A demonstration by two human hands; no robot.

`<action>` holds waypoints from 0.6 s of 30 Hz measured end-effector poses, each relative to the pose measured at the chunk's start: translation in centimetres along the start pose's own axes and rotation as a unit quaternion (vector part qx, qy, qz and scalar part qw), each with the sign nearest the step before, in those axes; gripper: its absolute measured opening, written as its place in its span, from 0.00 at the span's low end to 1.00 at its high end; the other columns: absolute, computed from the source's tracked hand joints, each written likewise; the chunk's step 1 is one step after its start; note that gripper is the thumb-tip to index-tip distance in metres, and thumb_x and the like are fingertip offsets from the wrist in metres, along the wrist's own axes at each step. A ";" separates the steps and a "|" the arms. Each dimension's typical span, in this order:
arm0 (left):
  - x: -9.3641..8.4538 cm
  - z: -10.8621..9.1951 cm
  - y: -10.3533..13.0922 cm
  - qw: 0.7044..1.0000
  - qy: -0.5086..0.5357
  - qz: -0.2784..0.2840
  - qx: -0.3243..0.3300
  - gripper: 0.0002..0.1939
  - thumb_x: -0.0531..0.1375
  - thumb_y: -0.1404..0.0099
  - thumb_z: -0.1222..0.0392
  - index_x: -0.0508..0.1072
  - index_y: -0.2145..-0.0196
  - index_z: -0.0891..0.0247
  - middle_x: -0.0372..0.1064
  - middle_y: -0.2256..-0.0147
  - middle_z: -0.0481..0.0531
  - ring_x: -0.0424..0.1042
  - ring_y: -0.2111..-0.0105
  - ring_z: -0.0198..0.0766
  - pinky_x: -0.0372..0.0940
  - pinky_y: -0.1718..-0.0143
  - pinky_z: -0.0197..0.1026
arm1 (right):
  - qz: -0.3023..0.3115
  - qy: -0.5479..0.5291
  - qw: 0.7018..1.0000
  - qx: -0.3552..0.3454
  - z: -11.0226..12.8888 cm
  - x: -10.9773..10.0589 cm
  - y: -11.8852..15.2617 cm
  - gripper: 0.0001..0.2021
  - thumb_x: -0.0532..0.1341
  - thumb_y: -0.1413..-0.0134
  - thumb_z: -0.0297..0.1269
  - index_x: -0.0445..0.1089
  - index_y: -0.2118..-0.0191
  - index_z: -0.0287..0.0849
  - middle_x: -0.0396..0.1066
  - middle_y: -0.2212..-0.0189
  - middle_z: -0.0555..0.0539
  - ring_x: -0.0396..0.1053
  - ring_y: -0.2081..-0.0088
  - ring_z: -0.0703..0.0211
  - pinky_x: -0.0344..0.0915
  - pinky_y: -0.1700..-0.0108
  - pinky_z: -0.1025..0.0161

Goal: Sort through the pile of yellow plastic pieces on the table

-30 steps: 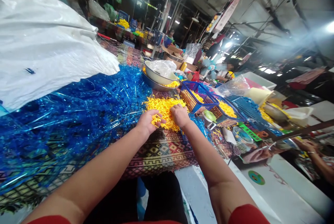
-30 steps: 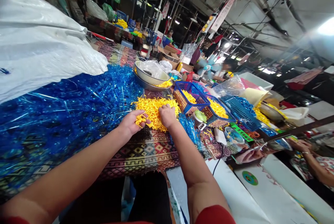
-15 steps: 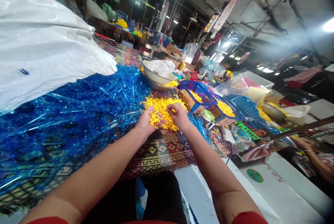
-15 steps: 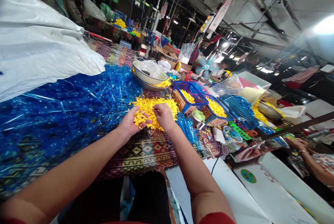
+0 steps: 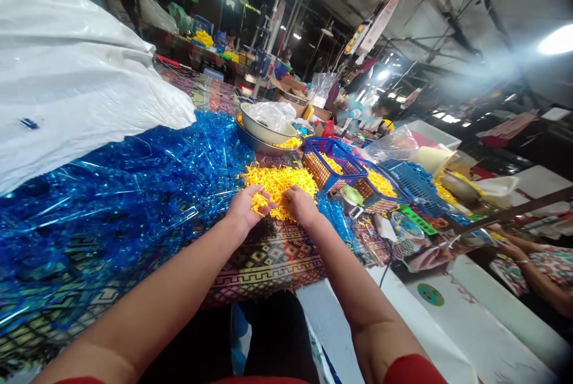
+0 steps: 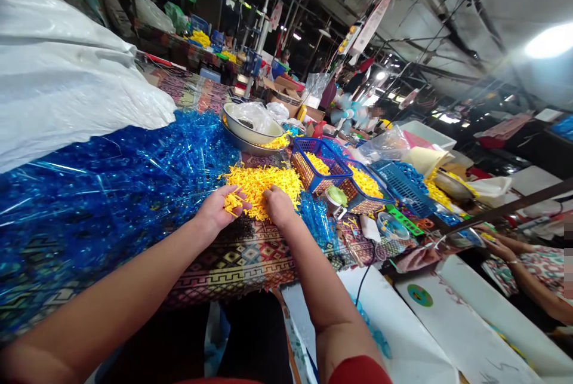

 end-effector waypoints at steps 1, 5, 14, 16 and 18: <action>0.0 0.0 0.0 1.000 0.000 0.001 -0.001 0.04 0.55 0.44 0.65 0.63 0.69 0.66 0.64 0.79 0.51 0.70 0.82 0.40 0.57 0.89 0.31 | -0.007 -0.012 1.000 0.000 -0.3 0.2 -0.2 0.10 0.52 0.45 0.35 0.70 0.66 0.42 0.66 0.67 0.44 0.64 0.65 0.60 0.57 0.65 0.66; 0.1 0.0 0.1 1.000 -0.009 0.005 0.000 0.03 0.55 0.44 0.65 0.63 0.70 0.66 0.64 0.79 0.51 0.70 0.82 0.40 0.57 0.89 0.31 | -0.052 -0.087 0.995 0.019 -1.8 0.6 -0.4 0.07 0.54 0.50 0.29 0.70 0.69 0.39 0.68 0.69 0.45 0.64 0.66 0.61 0.57 0.65 0.67; 0.1 0.8 -0.2 1.000 -0.015 -0.005 -0.026 0.04 0.53 0.42 0.62 0.62 0.71 0.66 0.64 0.80 0.51 0.70 0.82 0.41 0.58 0.89 0.32 | -0.180 -0.394 0.894 0.114 -3.1 -1.8 0.2 0.08 0.58 0.54 0.39 0.69 0.74 0.40 0.68 0.78 0.50 0.65 0.76 0.63 0.61 0.71 0.66; 0.3 1.3 -0.2 0.999 -0.008 0.010 -0.050 0.08 0.52 0.40 0.58 0.63 0.71 0.67 0.64 0.80 0.52 0.71 0.81 0.42 0.60 0.88 0.35 | -0.139 -0.485 0.857 0.107 -1.7 -2.3 -0.1 0.12 0.57 0.53 0.44 0.70 0.70 0.39 0.67 0.81 0.52 0.63 0.80 0.64 0.60 0.76 0.67; 0.4 1.5 -0.2 0.998 0.008 0.020 -0.059 0.09 0.52 0.40 0.56 0.63 0.70 0.67 0.65 0.80 0.53 0.71 0.81 0.43 0.62 0.88 0.36 | -0.107 -0.498 0.857 0.074 -0.7 -2.8 -0.2 0.14 0.56 0.50 0.45 0.70 0.66 0.39 0.68 0.80 0.51 0.63 0.81 0.64 0.60 0.77 0.67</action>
Point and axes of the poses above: each hand's wrist, its own y-axis away from the middle knuckle, its own x-axis out of the palm, z = x × y, the point moved 4 cm from there along -y, towards the middle knuckle
